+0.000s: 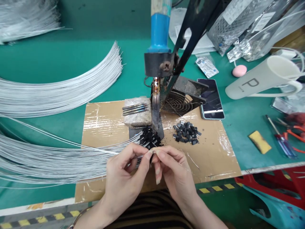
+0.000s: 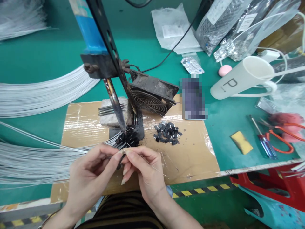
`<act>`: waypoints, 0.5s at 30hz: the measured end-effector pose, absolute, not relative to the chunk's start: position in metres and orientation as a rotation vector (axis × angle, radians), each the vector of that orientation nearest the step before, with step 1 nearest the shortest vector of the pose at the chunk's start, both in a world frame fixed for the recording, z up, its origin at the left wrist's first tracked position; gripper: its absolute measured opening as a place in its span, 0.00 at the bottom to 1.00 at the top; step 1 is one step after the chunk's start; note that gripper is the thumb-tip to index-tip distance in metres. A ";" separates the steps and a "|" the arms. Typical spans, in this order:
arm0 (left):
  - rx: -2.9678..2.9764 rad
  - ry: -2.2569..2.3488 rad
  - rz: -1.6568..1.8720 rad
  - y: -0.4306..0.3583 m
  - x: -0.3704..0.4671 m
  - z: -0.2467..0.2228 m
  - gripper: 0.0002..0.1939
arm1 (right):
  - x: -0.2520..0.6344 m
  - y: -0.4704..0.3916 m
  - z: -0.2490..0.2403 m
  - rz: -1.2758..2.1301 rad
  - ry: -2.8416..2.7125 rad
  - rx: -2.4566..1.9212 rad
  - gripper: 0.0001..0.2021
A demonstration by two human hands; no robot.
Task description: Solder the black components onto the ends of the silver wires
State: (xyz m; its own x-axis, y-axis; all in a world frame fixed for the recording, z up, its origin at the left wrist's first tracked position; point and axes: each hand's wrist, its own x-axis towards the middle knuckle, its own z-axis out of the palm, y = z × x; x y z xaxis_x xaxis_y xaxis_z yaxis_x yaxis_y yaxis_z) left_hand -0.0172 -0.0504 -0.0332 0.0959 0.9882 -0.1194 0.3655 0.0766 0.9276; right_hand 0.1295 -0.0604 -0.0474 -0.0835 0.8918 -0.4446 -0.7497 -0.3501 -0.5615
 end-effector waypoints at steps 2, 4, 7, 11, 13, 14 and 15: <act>1.420 1.429 0.868 -0.049 -0.016 -0.032 0.06 | 0.131 -0.060 -0.047 1.718 -0.242 -0.893 0.06; 1.401 1.439 0.893 -0.047 -0.015 -0.032 0.05 | 0.132 -0.060 -0.046 1.697 -0.268 -0.901 0.07; 1.374 1.453 0.922 -0.046 -0.015 -0.031 0.05 | 0.135 -0.061 -0.047 1.666 -0.327 -0.923 0.08; 1.374 1.452 0.937 -0.046 -0.016 -0.031 0.04 | 0.137 -0.062 -0.050 1.663 -0.405 -0.976 0.05; 1.392 1.439 0.938 -0.046 -0.016 -0.030 0.04 | 0.137 -0.062 -0.051 1.658 -0.424 -0.991 0.05; 1.401 1.433 0.941 -0.046 -0.016 -0.030 0.04 | 0.136 -0.062 -0.052 1.651 -0.430 -0.995 0.04; 1.410 1.426 0.945 -0.045 -0.016 -0.029 0.04 | 0.136 -0.062 -0.052 1.644 -0.433 -0.999 0.04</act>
